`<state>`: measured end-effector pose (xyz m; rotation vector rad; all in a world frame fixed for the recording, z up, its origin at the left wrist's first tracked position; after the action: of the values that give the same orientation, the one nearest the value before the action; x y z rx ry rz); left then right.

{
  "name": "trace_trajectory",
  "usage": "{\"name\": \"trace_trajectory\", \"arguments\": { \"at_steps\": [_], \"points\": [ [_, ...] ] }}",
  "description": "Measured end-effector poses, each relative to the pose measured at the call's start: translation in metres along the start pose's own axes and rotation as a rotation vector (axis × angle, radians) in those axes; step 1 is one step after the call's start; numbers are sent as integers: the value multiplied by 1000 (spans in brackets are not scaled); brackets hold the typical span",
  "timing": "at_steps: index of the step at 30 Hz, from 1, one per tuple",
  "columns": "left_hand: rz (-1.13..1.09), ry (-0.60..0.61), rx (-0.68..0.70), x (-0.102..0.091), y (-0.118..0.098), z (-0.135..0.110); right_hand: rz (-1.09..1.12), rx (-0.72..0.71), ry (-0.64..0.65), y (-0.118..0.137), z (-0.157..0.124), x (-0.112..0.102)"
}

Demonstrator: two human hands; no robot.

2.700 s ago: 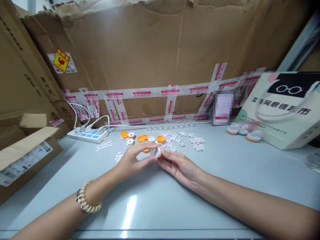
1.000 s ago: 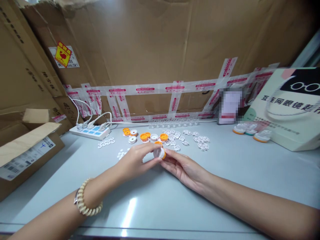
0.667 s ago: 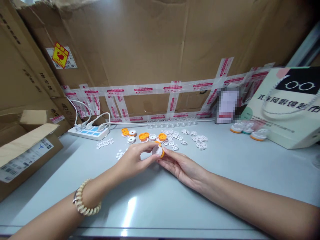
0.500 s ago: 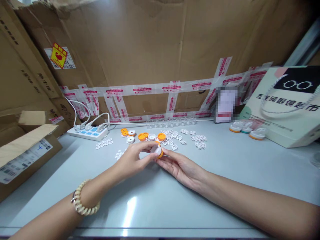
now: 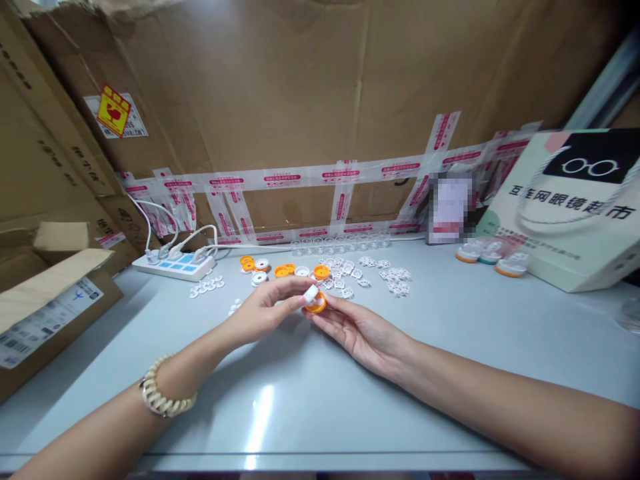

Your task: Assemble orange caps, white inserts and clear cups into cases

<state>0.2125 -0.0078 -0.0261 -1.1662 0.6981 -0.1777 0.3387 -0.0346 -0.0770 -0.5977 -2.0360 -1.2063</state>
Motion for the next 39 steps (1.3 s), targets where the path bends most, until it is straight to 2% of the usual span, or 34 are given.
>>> {"name": "trace_trajectory", "arguments": {
  "at_steps": [7,16,23,35,39],
  "points": [
    [-220,36,-79,1,3,0,-31,2,-31,1,-1,0],
    [-243,36,-81,3,7,1,-51,-6,-44,2,-1,0],
    [-51,3,-40,0,4,1,-51,-7,-52,1,-2,0],
    [282,-67,198,3,-8,-6,-34,-25,-41,2,-4,0],
    [342,-83,231,5,-7,-7,-39,-12,-56,1,-4,-1]
  ]
}}
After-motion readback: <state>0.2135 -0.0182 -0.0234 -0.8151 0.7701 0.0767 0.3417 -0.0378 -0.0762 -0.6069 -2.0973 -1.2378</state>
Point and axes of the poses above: each hand's wrist, its own z-axis towards the middle knuckle, its own x-axis out of the palm, y = z × x, the point moved 5 cm from there along z, towards the middle knuckle, and after that the axes turned 2 degrees about -y, right-handed, at the moved point
